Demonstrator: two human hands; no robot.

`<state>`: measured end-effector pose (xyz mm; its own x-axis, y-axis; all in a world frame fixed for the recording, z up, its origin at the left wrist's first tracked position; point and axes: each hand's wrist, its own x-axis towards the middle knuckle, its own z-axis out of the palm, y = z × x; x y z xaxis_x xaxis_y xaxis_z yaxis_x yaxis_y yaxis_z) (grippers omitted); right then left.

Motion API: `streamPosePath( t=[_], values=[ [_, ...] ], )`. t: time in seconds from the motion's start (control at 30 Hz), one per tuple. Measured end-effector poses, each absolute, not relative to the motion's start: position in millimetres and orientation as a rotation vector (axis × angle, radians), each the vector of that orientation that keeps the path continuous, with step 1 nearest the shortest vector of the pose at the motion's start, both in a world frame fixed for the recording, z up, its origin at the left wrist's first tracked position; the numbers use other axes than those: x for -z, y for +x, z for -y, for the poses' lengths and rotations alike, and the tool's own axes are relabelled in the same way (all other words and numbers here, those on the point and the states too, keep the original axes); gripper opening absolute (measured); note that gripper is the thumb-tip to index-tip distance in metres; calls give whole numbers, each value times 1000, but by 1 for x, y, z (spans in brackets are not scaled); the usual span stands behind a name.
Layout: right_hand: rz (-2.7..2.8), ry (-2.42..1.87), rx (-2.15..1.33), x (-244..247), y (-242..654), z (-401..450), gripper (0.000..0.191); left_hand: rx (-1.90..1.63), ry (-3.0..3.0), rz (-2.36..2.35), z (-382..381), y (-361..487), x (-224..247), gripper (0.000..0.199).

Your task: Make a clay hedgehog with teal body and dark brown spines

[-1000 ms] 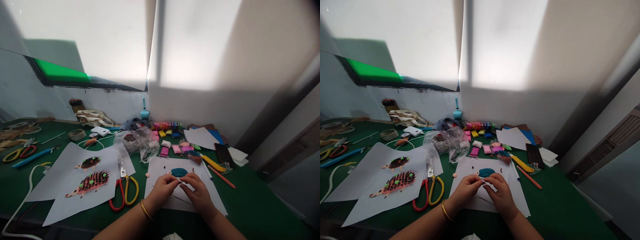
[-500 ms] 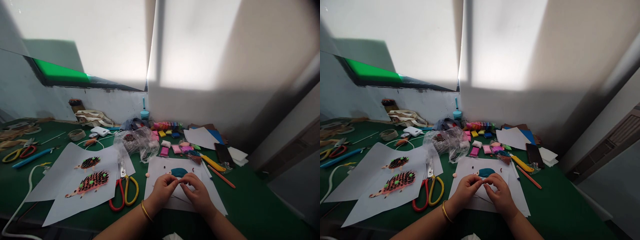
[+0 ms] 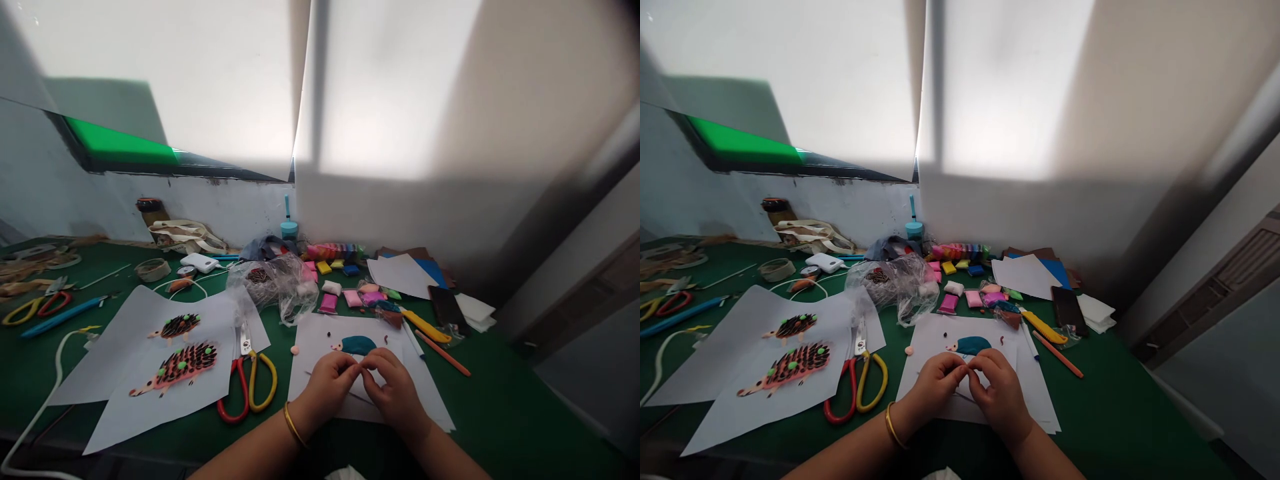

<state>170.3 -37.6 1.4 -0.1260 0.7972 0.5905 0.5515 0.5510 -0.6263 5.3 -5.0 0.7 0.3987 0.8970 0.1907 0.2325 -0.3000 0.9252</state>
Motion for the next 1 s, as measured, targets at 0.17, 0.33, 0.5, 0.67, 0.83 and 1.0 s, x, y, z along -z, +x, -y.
streamPosePath(
  t=[0.17,0.33,0.5,0.67,0.83,1.0],
  values=[
    [1778,-1141,-311,-5,170,38,10,-989,1836,-1005,10,4,-5,16],
    [1625,-1444,-321,-9,213,8,15,-965,1758,-938,12,2,-13,17],
    [1666,-1697,-254,-9,254,-22,16,-947,1564,-926,9,4,-14,26],
    [1888,-1781,-202,-3,251,-27,19,-916,1424,-882,7,3,-10,28],
    [2024,-1743,-108,3,247,-19,23,-929,1310,-855,5,2,-8,33],
    [2031,-1773,-67,8,249,-23,19,-901,1242,-852,3,3,-10,38]
  ],
)
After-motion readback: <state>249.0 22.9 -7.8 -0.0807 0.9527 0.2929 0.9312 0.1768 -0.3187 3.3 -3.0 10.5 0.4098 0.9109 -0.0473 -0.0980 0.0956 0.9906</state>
